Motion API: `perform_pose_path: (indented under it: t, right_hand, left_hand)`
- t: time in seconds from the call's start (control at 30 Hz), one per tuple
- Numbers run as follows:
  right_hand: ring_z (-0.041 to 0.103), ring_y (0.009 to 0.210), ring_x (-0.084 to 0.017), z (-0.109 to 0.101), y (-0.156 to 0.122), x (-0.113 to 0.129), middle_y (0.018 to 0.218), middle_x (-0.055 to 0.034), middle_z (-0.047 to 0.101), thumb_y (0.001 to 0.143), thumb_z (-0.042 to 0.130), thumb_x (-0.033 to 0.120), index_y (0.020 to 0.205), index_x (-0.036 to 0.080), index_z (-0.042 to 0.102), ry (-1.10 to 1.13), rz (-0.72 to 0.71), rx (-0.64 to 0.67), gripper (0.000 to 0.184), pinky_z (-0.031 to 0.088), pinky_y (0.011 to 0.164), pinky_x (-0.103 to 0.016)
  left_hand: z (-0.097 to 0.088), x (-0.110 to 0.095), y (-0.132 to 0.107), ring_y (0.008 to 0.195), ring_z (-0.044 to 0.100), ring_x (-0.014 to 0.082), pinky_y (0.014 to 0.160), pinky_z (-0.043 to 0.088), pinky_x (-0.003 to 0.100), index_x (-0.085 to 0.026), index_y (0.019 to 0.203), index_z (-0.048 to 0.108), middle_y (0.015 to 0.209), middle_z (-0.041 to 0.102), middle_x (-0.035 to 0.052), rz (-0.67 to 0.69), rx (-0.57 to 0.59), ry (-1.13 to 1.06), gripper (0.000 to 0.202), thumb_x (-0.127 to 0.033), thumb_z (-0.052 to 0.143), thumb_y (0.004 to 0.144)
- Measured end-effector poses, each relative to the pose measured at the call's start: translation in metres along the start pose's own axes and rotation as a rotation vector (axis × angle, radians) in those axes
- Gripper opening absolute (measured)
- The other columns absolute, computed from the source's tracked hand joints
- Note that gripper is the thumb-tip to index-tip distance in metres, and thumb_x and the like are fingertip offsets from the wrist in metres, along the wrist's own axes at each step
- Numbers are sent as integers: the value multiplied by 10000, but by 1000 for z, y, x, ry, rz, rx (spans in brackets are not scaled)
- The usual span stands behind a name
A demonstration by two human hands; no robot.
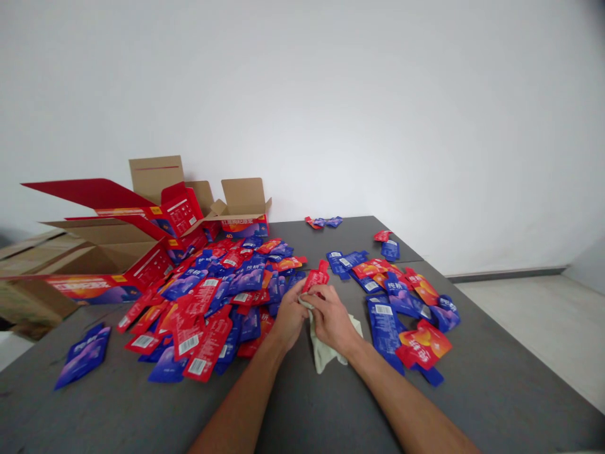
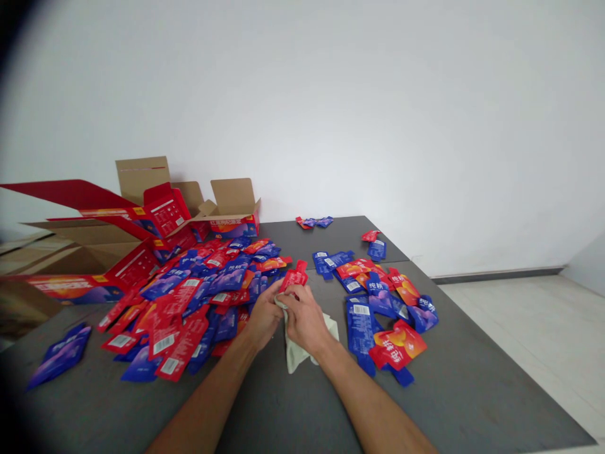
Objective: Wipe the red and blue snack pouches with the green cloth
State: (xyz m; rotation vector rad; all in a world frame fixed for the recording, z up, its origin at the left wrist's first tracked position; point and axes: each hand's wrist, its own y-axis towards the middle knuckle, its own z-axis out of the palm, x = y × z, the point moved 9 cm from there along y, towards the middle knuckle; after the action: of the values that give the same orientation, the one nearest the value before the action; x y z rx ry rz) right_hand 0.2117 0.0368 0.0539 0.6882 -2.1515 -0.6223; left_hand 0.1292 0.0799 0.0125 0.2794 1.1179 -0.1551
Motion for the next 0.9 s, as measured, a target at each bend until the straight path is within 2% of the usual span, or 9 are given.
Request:
perform_pose_path:
  t: [0.1,0.23,0.33,0.5,0.57,0.63,0.77,0.9]
  right_hand:
    - [528,1070,-236,-7,1,-7,1131,-87,594,898,485,98,1164,267,682,21,40,-88,372,489,917,-394]
    - [536,1111,-238,-27,1,-20,1169,-102,588,939,472,151,1192,237,662,27,119,-241,328,462,983,-419]
    - [557,1103,-238,-41,1,-29,1153,-103,603,959,465,196,1175,224,658,39,183,-318,291,461,995,-425]
    - [574,1106,-230,-41,1,-27,1148,-92,630,967,480,244,1158,228,647,122,173,-305,255,468,989,-409]
    - [576,1115,-230,-38,2,-22,1154,-93,634,965,484,252,1160,231,649,144,162,-294,255,469,991,-405]
    - [578,1118,-233,-35,2,-18,1155,-94,639,962,489,257,1160,234,653,154,154,-282,258,470,996,-409]
    - [579,1118,-236,-33,1,-16,1156,-95,638,954,500,251,1168,241,656,147,148,-277,266,474,1001,-420]
    - [582,1106,-228,-28,0,-20,1157,-93,624,945,509,218,1168,253,668,124,143,-266,277,486,988,-404]
  left_hand:
    - [-1,0,1,909,665,206,761,489,270,-181,1222,648,1087,715,76,-21,-24,-72,663,-56,594,573]
    - [-10,4,4,834,670,179,786,500,295,-166,1125,687,1044,726,77,-58,-114,-170,423,-207,692,704]
    - [-19,3,7,854,677,191,820,499,313,-156,1081,699,1019,734,78,-36,-167,-194,380,-259,724,716]
    - [-30,-2,7,874,674,177,853,500,328,-193,1188,629,1070,713,73,23,-231,-167,496,-251,750,711]
    - [-38,-2,6,829,664,151,810,504,303,-224,1218,597,1042,702,51,49,-302,-73,546,-242,762,698]
    - [-44,-2,4,804,652,140,767,500,278,-229,1182,615,1020,695,41,68,-354,45,511,-239,758,691]
    - [-39,4,6,901,659,183,831,499,302,-184,1019,713,1035,721,75,39,-311,135,307,-257,722,721]
    - [-20,5,5,1026,658,225,917,496,344,-173,1088,713,1129,714,103,1,-206,-39,333,-360,643,822]
